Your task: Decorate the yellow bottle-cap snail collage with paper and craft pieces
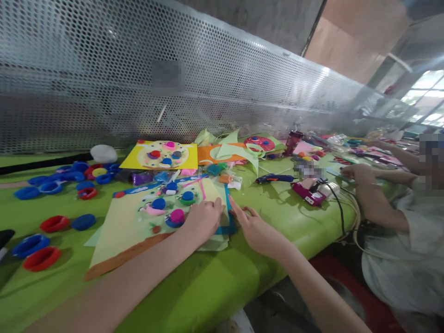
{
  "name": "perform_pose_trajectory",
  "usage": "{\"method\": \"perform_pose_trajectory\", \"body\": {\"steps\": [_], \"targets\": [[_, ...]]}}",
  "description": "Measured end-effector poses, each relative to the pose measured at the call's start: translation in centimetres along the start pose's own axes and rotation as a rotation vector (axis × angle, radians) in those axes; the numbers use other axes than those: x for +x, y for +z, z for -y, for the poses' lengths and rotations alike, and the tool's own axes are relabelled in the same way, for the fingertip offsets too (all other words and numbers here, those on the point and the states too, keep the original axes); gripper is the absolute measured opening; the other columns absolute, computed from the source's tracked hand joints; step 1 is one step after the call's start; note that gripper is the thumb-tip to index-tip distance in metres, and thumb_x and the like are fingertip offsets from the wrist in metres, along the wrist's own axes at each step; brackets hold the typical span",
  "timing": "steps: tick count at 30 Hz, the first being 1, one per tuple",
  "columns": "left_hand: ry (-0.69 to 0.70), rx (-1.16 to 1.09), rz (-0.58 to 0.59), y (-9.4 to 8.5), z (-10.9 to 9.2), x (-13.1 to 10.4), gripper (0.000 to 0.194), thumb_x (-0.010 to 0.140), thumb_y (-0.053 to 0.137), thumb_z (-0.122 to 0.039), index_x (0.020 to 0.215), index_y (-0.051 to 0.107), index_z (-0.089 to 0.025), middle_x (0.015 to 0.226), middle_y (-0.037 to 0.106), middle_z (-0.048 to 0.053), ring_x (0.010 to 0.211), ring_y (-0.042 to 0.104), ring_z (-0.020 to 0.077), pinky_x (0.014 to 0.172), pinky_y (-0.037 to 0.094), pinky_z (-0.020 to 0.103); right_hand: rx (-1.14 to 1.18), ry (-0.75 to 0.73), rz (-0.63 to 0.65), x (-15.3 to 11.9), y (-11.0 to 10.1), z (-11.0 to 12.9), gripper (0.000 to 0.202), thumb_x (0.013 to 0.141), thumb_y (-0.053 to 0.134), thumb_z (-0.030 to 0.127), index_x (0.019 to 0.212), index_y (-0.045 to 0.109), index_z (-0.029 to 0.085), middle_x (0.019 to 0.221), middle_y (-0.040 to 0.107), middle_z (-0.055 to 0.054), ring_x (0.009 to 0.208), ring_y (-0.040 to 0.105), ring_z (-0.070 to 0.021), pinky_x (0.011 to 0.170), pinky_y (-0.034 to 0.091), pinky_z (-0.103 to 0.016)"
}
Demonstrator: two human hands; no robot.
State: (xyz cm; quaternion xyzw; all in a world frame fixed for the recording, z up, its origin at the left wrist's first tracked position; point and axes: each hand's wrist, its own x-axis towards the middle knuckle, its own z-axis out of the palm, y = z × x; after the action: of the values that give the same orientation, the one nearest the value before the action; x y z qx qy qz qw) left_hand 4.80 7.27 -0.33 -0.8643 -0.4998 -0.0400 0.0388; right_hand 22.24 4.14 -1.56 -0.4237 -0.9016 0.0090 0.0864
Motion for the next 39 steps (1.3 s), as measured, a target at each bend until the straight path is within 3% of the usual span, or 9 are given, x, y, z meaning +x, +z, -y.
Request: {"method": "perform_pose_trajectory", "body": {"steps": [4, 9, 14, 17, 21, 24, 30, 34, 39], "targets": [[0.000, -0.012, 0.000, -0.1, 0.1, -0.1, 0.021, 0.087, 0.037, -0.015, 0.104, 0.049, -0.010, 0.082, 0.064, 0.015, 0.079, 0.064, 0.0285, 0.062, 0.049, 0.036, 0.048, 0.003, -0.014, 0.1, -0.2, 0.3, 0.078, 0.067, 0.028, 0.000, 0.144, 0.015, 0.003, 0.124, 0.055, -0.019, 0.109, 0.056, -0.0281, 0.101, 0.033, -0.052], [0.006, -0.030, 0.014, -0.2, 0.2, -0.2, 0.020, 0.088, 0.037, -0.016, 0.103, 0.048, -0.010, 0.081, 0.063, 0.014, 0.077, 0.064, 0.0262, 0.063, 0.049, 0.035, 0.056, 0.041, -0.003, -0.5, -0.1, 0.5, 0.078, 0.070, 0.027, 0.001, 0.145, 0.010, 0.006, 0.117, 0.060, -0.018, 0.097, 0.062, -0.0283, 0.097, 0.036, -0.052], [-0.005, -0.024, 0.015, 0.1, 0.0, 0.0, 0.023, 0.088, 0.036, -0.017, 0.106, 0.048, -0.010, 0.086, 0.064, 0.016, 0.083, 0.063, 0.0278, 0.065, 0.050, 0.036, 0.147, 0.102, -0.048, 0.1, 0.4, 0.5, 0.067, 0.083, 0.027, 0.009, 0.145, 0.001, 0.007, 0.110, 0.063, -0.017, 0.104, 0.059, -0.0248, 0.098, 0.036, -0.048], [-0.019, -0.022, 0.020, 0.1, -0.1, 0.0, 0.022, 0.090, 0.034, -0.019, 0.104, 0.049, -0.010, 0.086, 0.064, 0.017, 0.080, 0.063, 0.0283, 0.063, 0.049, 0.038, 0.240, 0.140, -0.055, -0.6, 0.4, 0.4, 0.066, 0.087, 0.030, 0.014, 0.146, -0.001, 0.014, 0.108, 0.065, -0.014, 0.106, 0.059, -0.0237, 0.097, 0.036, -0.049], [-0.018, -0.032, 0.032, -0.1, -0.2, -0.1, 0.022, 0.092, 0.033, -0.022, 0.102, 0.049, -0.011, 0.083, 0.064, 0.014, 0.079, 0.063, 0.0275, 0.061, 0.049, 0.036, 0.445, 0.223, -0.264, -1.3, 0.3, -0.3, 0.070, 0.088, 0.038, 0.017, 0.144, -0.003, 0.026, 0.126, 0.055, -0.011, 0.109, 0.057, -0.0205, 0.099, 0.034, -0.050], [-0.019, -0.032, 0.023, -0.1, -0.1, -0.2, 0.021, 0.091, 0.034, -0.021, 0.101, 0.049, -0.011, 0.086, 0.064, 0.015, 0.081, 0.062, 0.0269, 0.062, 0.049, 0.035, 0.553, 0.262, -0.411, -0.7, 0.6, -0.9, 0.071, 0.086, 0.044, 0.018, 0.144, 0.003, 0.029, 0.130, 0.051, -0.011, 0.111, 0.056, -0.0198, 0.097, 0.038, -0.046], [-0.014, -0.033, -0.011, 0.3, 0.1, -0.3, 0.023, 0.092, 0.031, -0.024, 0.100, 0.049, -0.013, 0.084, 0.063, 0.013, 0.080, 0.062, 0.0250, 0.062, 0.048, 0.033, 0.484, 0.315, -0.316, 0.1, 1.8, -0.6, 0.072, 0.082, 0.049, 0.015, 0.144, 0.014, 0.028, 0.121, 0.057, -0.010, 0.105, 0.057, -0.0243, 0.094, 0.038, -0.050], [-0.008, -0.029, -0.028, 0.4, 0.1, -0.3, 0.022, 0.092, 0.033, -0.024, 0.098, 0.050, -0.012, 0.084, 0.063, 0.014, 0.079, 0.062, 0.0261, 0.062, 0.047, 0.033, 0.324, 0.309, -0.275, -0.1, 1.9, 0.1, 0.074, 0.083, 0.043, 0.009, 0.145, 0.009, 0.027, 0.114, 0.060, -0.009, 0.098, 0.057, -0.0232, 0.091, 0.040, -0.047], [-0.004, -0.030, -0.038, 0.3, 0.0, -0.3, 0.021, 0.090, 0.033, -0.019, 0.099, 0.051, -0.011, 0.084, 0.064, 0.014, 0.078, 0.062, 0.0278, 0.061, 0.047, 0.034, 0.213, 0.237, -0.250, 0.2, 1.4, 0.4, 0.067, 0.084, 0.034, 0.006, 0.145, 0.013, 0.026, 0.122, 0.054, -0.011, 0.110, 0.051, -0.0237, 0.091, 0.041, -0.044]]}}
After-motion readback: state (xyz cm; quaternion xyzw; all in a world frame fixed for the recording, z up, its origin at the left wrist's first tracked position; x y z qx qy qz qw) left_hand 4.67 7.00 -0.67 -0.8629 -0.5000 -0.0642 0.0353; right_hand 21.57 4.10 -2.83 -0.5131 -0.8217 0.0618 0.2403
